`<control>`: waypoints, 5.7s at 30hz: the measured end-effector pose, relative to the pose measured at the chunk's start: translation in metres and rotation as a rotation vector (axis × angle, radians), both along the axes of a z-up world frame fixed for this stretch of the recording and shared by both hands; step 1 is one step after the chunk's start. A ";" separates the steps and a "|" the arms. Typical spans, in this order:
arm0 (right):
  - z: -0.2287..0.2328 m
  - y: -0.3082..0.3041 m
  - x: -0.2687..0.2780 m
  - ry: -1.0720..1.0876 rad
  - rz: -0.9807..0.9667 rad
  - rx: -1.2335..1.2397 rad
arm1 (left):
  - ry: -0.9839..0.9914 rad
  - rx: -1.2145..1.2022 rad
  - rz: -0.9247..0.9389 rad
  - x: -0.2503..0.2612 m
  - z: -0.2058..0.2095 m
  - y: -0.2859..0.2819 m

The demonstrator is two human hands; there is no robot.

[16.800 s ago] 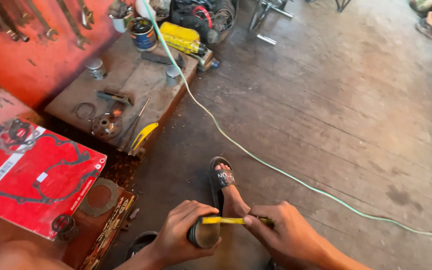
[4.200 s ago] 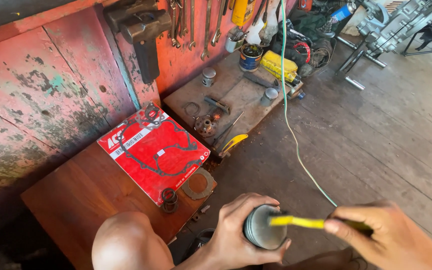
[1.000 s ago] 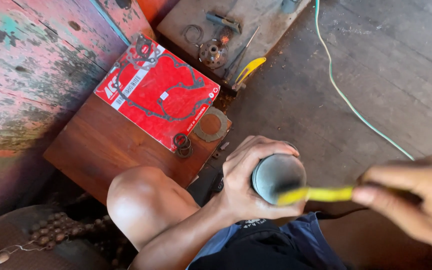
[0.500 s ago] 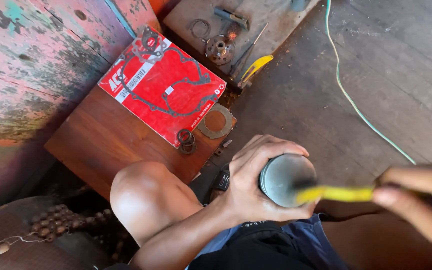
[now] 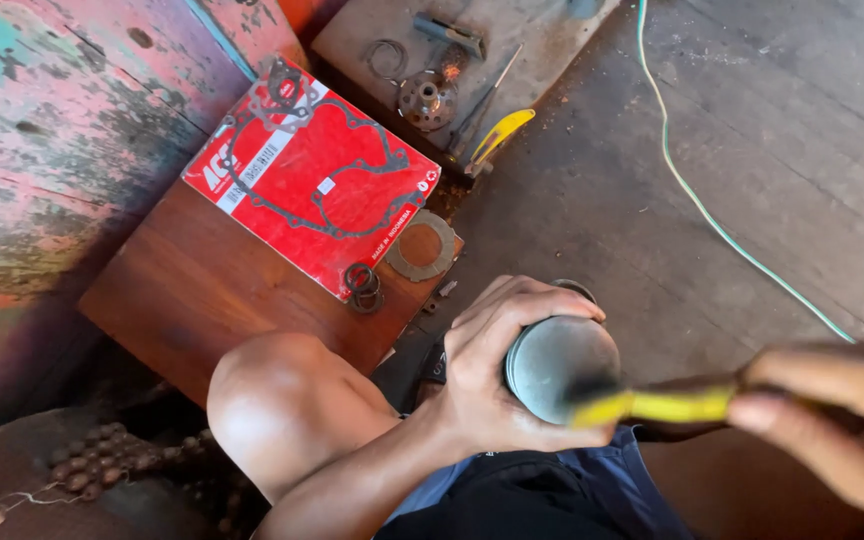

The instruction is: The person holds a cylindrical metal part in their left hand and scrubs its surface with a yellow-handled brush in their right hand. The person rotates the part to clean different areas while seated in a workshop environment.

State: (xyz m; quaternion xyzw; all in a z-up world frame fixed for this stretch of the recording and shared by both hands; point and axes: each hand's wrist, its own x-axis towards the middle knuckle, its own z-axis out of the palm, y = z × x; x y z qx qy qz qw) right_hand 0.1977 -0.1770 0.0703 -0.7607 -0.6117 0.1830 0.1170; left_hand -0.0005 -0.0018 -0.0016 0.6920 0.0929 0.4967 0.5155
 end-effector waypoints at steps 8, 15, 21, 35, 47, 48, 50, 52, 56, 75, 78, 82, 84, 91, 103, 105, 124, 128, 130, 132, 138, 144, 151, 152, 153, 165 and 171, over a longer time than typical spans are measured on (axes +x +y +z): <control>0.001 -0.001 0.010 -0.025 -0.087 -0.034 | -0.013 0.065 -0.032 -0.001 -0.004 0.002; 0.019 0.016 -0.006 0.019 0.122 0.042 | -0.021 0.044 -0.039 -0.001 0.004 0.004; 0.022 0.016 -0.004 0.023 0.105 0.026 | -0.010 0.068 -0.072 -0.003 -0.004 0.006; 0.036 0.028 -0.011 0.099 0.063 -0.077 | 0.014 0.105 -0.023 -0.004 0.008 0.010; 0.038 0.030 -0.007 -0.035 -0.043 -0.028 | -0.001 0.047 -0.023 -0.001 0.001 0.005; 0.037 0.028 -0.010 -0.039 -0.041 -0.023 | -0.006 0.050 -0.022 0.000 0.001 0.005; 0.035 0.023 -0.018 0.054 0.146 -0.051 | -0.028 0.081 -0.002 0.001 -0.001 0.004; 0.038 0.026 -0.011 0.030 0.066 -0.053 | -0.023 0.075 -0.011 0.001 0.000 0.005; 0.040 0.025 -0.013 0.034 -0.013 -0.064 | -0.029 0.062 -0.019 0.000 0.000 0.004; 0.042 0.029 -0.009 0.095 0.016 -0.018 | -0.011 0.042 -0.019 -0.003 -0.001 0.002; 0.043 0.029 -0.011 0.024 -0.010 0.018 | -0.017 0.058 -0.011 -0.002 0.000 0.004; 0.039 0.029 -0.012 0.054 0.040 0.008 | -0.002 0.048 -0.019 -0.002 -0.003 0.003; 0.042 0.031 -0.011 0.006 -0.023 0.037 | 0.015 0.024 -0.022 -0.001 -0.002 0.003; 0.043 0.032 -0.012 0.087 0.024 0.032 | -0.013 0.043 -0.022 -0.001 -0.007 0.000; 0.044 0.032 -0.014 0.087 0.056 0.054 | 0.005 0.021 -0.011 0.000 -0.008 -0.001; 0.043 0.031 -0.013 0.065 0.020 0.033 | 0.023 0.019 -0.035 -0.001 -0.008 -0.002; 0.046 0.032 -0.012 0.115 0.082 0.049 | 0.013 -0.014 0.021 0.002 -0.003 -0.005; 0.048 0.039 -0.009 0.009 -0.005 0.097 | 0.010 -0.009 0.004 0.001 -0.008 -0.003; 0.047 0.033 -0.014 0.049 0.055 0.059 | -0.003 0.010 0.001 0.002 -0.006 -0.002; 0.047 0.033 -0.015 0.096 0.114 0.018 | -0.008 0.027 -0.002 0.001 -0.006 -0.001; 0.046 0.036 -0.017 0.127 0.132 0.054 | 0.013 0.055 -0.011 0.002 -0.005 0.000; 0.045 0.034 -0.017 0.041 0.015 0.073 | 0.022 0.031 -0.013 0.002 -0.009 -0.001; 0.045 0.033 -0.019 0.039 0.054 0.057 | 0.012 0.003 -0.006 0.002 -0.013 -0.005; 0.047 0.034 -0.023 0.131 0.165 0.093 | 0.004 -0.013 0.008 0.002 -0.014 -0.007; 0.048 0.036 -0.021 0.126 0.161 0.093 | 0.000 -0.012 0.004 0.004 -0.012 -0.007; 0.048 0.035 -0.019 0.067 0.066 0.142 | 0.146 -0.054 0.049 -0.004 0.003 -0.011; 0.049 0.035 -0.019 0.158 0.106 0.089 | 0.189 -0.041 0.039 -0.005 -0.001 -0.014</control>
